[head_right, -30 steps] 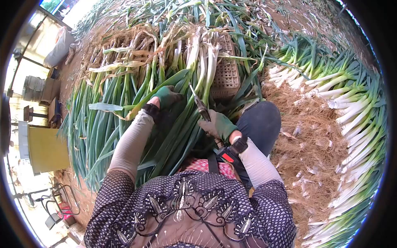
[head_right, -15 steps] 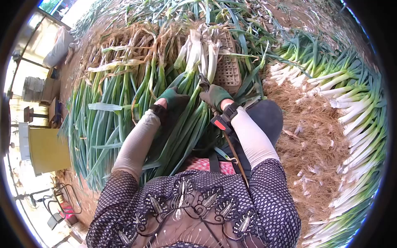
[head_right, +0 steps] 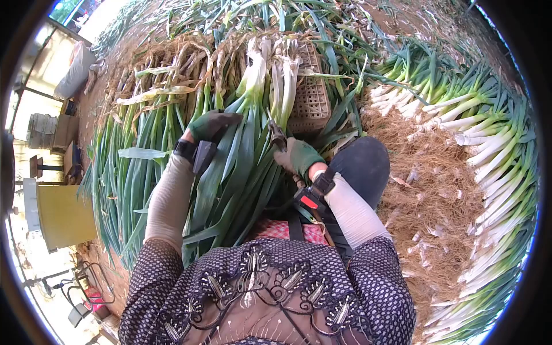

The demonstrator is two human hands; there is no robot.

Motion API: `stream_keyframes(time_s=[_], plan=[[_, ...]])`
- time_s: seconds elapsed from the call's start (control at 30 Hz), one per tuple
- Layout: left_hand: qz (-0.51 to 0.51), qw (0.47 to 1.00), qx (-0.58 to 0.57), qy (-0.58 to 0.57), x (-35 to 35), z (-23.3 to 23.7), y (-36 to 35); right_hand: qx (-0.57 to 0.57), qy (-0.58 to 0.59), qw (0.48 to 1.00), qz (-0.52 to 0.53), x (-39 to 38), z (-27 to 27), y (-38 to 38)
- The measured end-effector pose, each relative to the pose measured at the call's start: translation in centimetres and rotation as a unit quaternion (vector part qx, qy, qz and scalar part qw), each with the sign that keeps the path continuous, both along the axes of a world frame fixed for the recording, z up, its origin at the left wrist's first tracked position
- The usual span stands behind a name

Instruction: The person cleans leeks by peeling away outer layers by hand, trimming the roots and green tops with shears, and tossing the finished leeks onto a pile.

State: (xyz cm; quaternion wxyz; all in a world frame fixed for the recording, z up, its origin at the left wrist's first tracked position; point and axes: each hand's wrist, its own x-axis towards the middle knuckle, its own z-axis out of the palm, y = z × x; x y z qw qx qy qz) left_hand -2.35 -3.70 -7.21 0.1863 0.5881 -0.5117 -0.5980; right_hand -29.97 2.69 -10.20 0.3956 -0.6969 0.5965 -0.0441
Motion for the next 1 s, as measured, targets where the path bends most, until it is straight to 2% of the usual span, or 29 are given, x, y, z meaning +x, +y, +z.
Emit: stream_keyframes(time_s=[0.03, 0.1, 0.17, 0.27, 0.33, 0.37, 0.43, 0.53, 0.6, 0.63, 0.67, 0.7, 0.73, 0.8, 0.9, 0.93, 1.0], plan=[[-0.001, 0.998, 0.004, 0.057, 0.4, -0.9, 0.5, 0.028, -0.016, 0.999, -0.010, 0.1, 1.4, -0.9], [-0.088, 0.989, -0.083, 0.087, 0.9, -4.3, 1.5, 0.066, -0.061, 0.995, -0.044, 0.5, 1.8, -2.8], [-0.151, 0.968, -0.167, 0.111, 1.2, -7.5, 2.5, 0.080, -0.044, 0.995, -0.043, 1.3, 2.7, -5.3], [-0.177, 0.943, -0.277, 0.051, 0.9, -9.6, 3.9, 0.112, -0.061, 0.991, -0.050, 2.7, 2.4, -8.9], [-0.251, 0.894, -0.367, -0.059, 0.1, -6.3, 5.2, 0.110, -0.024, 0.993, -0.043, 3.6, 0.7, -12.0], [-0.252, 0.878, -0.402, -0.063, -0.4, -5.0, 5.7, 0.117, -0.019, 0.992, -0.051, 4.1, 0.4, -13.2], [-0.237, 0.888, -0.388, -0.067, -0.6, -4.9, 6.3, 0.051, 0.014, 0.999, -0.012, 4.3, -0.1, -15.0], [-0.255, 0.868, -0.411, -0.113, -0.8, -3.8, 6.5, 0.107, 0.015, 0.994, -0.008, 4.6, 1.4, -14.7], [-0.215, 0.880, -0.418, -0.070, -0.2, -4.7, 6.3, 0.106, 0.017, 0.994, 0.022, 4.1, 1.7, -13.9], [-0.195, 0.885, -0.421, -0.047, 0.2, -5.5, 6.1, 0.135, 0.014, 0.991, -0.006, 3.8, 1.5, -13.3], [-0.152, 0.949, -0.273, 0.041, 0.5, -5.4, 6.0, 0.141, 0.012, 0.990, -0.009, 3.2, 1.7, -12.5], [-0.056, 0.981, -0.108, 0.153, 0.8, -5.4, 5.8, 0.148, 0.009, 0.989, -0.013, 2.6, 1.8, -11.5], [0.063, 0.971, 0.025, 0.228, 1.0, -5.3, 5.7, 0.148, -0.013, 0.989, -0.010, 1.9, 1.5, -10.3], [0.120, 0.943, 0.104, 0.291, 1.0, -3.3, 5.8, 0.149, -0.045, 0.988, 0.026, 1.1, 1.2, -7.8], [0.111, 0.942, 0.083, 0.306, 0.7, -2.7, 6.1, 0.140, -0.075, 0.985, 0.070, 0.2, 0.5, -5.7], [0.087, 0.945, 0.069, 0.307, 1.6, -5.8, 5.7, 0.139, -0.077, 0.984, 0.081, 0.0, 0.6, -5.3], [0.054, 0.962, -0.035, 0.264, 0.7, -4.0, 6.4, 0.130, -0.115, 0.984, 0.034, -0.9, -0.2, -4.8]])
